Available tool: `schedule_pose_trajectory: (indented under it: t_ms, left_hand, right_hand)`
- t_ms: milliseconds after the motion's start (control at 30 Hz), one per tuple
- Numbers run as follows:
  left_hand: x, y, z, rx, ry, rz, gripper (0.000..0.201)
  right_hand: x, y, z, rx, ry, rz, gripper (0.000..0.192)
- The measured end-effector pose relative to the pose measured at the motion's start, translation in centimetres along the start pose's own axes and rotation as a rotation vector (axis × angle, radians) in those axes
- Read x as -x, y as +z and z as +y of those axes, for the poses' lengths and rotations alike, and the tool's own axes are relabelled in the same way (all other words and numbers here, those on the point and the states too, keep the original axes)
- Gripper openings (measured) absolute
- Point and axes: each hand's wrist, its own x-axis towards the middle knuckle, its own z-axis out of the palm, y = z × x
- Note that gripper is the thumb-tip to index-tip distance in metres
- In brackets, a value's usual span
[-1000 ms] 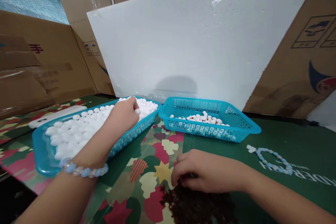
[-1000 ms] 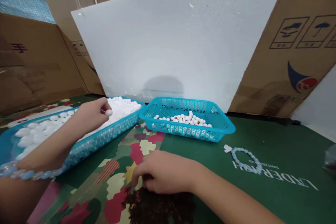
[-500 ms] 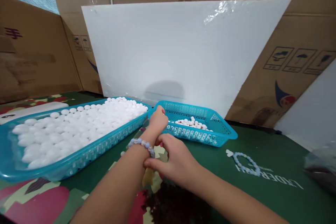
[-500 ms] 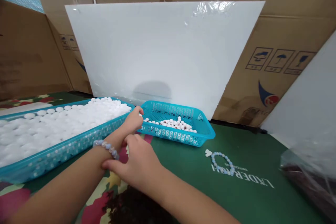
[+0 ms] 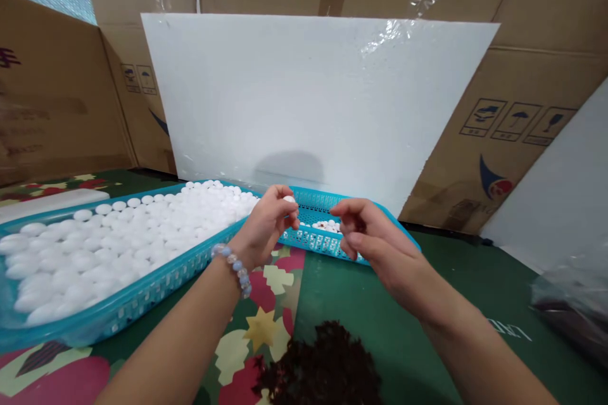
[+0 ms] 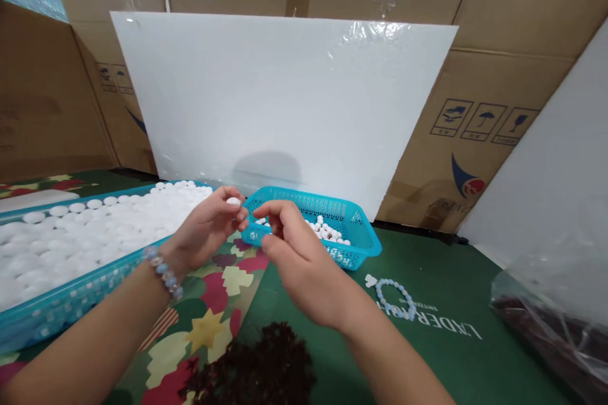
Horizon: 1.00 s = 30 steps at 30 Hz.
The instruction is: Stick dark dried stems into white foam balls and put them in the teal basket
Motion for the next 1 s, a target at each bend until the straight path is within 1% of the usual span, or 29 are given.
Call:
schedule_pose_trajectory:
  t_ms: [33,100,200,367,500,567,667,733,867,1000]
  left_hand:
    - [0.2,-0.2,0.3,0.055,0.037,-0.036,0.009]
    - [0.5,-0.3,0.8,0.143,0.102,-0.113,0.019]
    - [1.1,-0.2,1.2,0.232,0.18,-0.217,0.02]
    - [1.6,0.0,1.2,0.316,0.247,-0.305,0.019]
    - [1.2,-0.1,1.2,0.349,0.233,-0.361,0.015]
    - [0.9,0.0,1.2,0.376,0.217,-0.382,0.012]
    - [0.5,0.3,1.2,0.427,0.194,-0.405,0.012]
    - [0.2,0.7,1.2,0.458,0.178,-0.423,0.013]
    - [-0.2,1.6,1.0,0.52,0.162,-0.456,0.013]
    - [-0.4,2.1,0.8,0.547,0.149,-0.46,0.012]
  right_hand:
    - [0.1,-0.4,-0.1,-0.012,0.008,0.023,0.021]
    - [0.3,-1.2,-0.2,0.034,0.024,0.077,0.026]
    - [0.5,-2.3,-0.4,0.1,-0.016,0.14,0.028]
    - [0.7,-2.9,-1.1,0.034,-0.072,0.119,0.028]
    - [0.5,-2.7,-1.7,0.145,-0.046,0.083,0.027]
    - [0.4,-2.7,-1.9,0.228,-0.073,0.075,0.026]
    - [0.4,-3.0,-2.1,0.341,-0.117,0.119,0.025]
    - [0.6,-3.3,-2.2,0.386,-0.109,0.139,0.025]
    - [1.1,-3.7,-1.8,0.373,-0.092,0.135,0.029]
    - [1.2,-3.8,-1.3,0.229,-0.066,0.135,0.028]
